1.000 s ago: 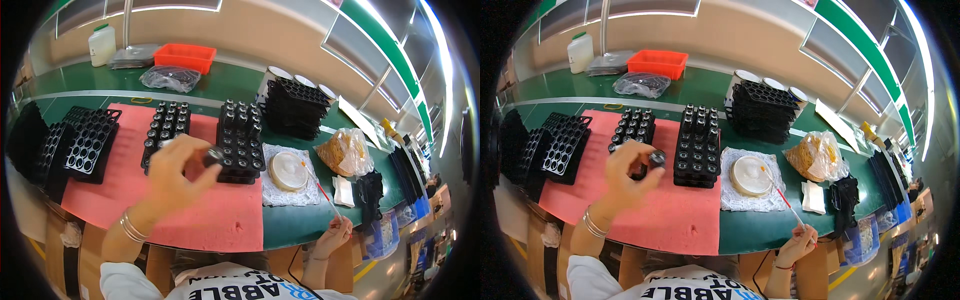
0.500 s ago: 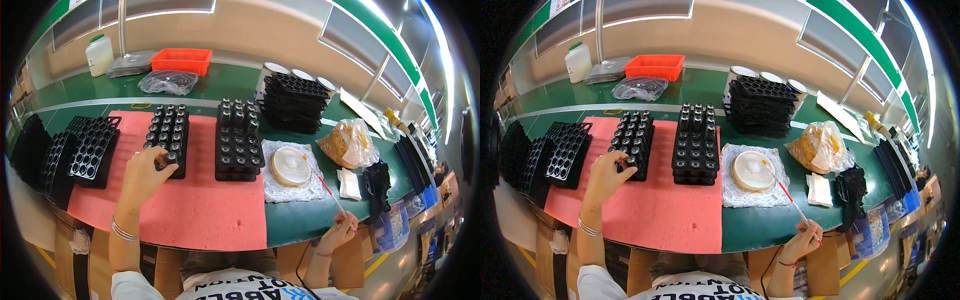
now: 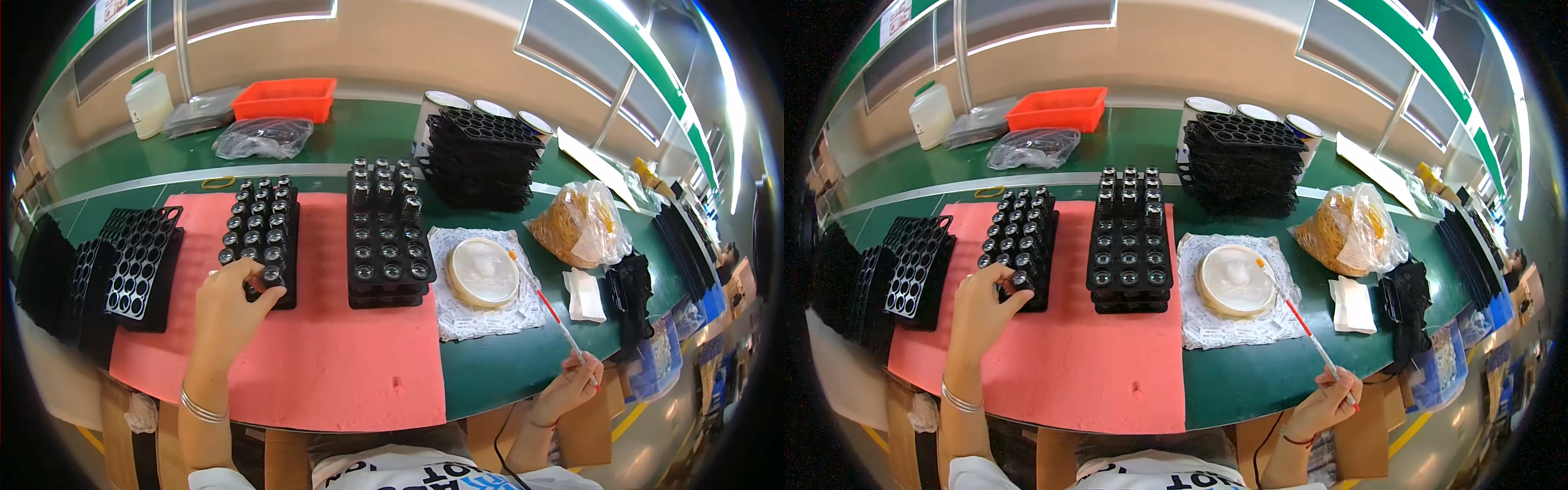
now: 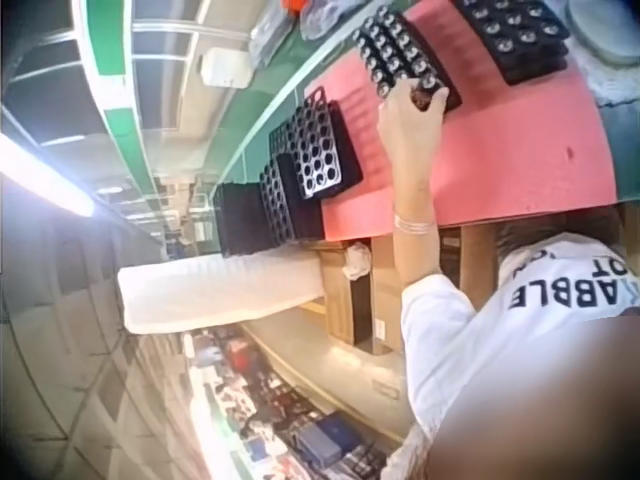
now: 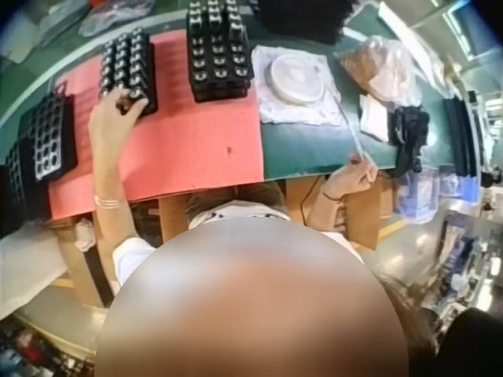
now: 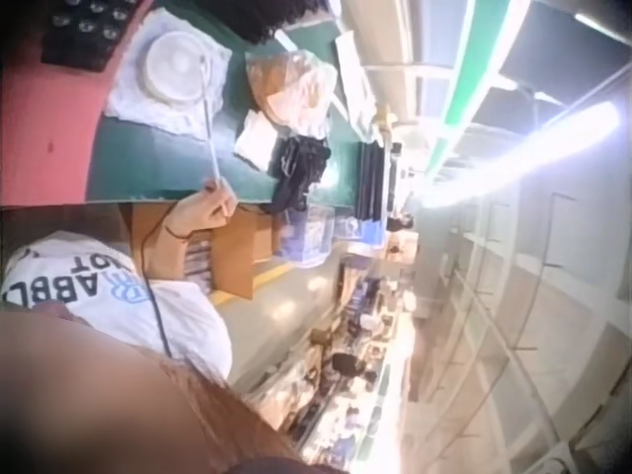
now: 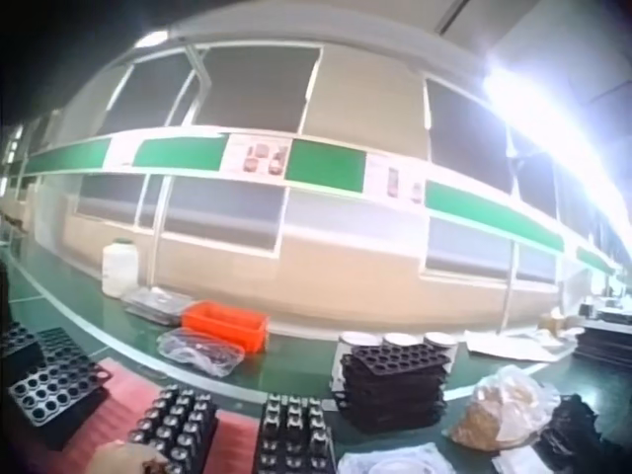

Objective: Apply a coating substance to small cylindrical lighting components using a brush and organize them into a tray.

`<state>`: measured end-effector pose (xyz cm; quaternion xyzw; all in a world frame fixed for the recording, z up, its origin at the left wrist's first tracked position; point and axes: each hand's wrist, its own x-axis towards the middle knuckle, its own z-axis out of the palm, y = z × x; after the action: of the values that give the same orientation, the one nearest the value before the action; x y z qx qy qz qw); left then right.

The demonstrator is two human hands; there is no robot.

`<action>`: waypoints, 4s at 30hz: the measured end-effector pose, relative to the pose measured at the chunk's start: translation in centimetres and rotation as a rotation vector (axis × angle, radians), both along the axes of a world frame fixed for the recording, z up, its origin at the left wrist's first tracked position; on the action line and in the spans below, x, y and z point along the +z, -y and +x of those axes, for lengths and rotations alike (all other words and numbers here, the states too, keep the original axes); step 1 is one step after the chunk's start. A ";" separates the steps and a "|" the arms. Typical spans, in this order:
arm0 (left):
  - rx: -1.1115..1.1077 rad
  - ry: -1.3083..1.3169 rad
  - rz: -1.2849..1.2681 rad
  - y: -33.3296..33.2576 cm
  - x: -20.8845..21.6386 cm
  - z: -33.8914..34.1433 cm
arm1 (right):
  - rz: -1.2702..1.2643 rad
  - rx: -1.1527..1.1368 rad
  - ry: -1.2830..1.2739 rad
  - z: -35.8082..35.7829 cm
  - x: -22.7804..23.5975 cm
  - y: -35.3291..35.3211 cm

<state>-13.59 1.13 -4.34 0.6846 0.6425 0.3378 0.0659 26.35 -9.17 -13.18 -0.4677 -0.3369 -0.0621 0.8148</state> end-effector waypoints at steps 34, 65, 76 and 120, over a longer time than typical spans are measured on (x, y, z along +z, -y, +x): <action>-0.070 -0.207 0.061 -11.0 2.8 8.8 | 0.188 0.282 0.687 1.5 11.9 -5.9; -0.880 0.197 -0.105 0.3 -4.5 9.2 | 0.241 0.189 1.044 1.6 9.9 -9.6; -0.844 0.252 -0.192 0.2 -4.0 9.2 | 0.176 0.185 1.040 1.2 9.5 -9.7; -0.741 0.893 -0.544 0.4 -3.8 8.9 | 0.004 1.034 -0.446 3.0 9.7 -13.7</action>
<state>-4.68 0.76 -8.16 0.6136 0.3366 0.3700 0.6110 29.38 4.57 -3.44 -0.2420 -0.3418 0.4448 0.7917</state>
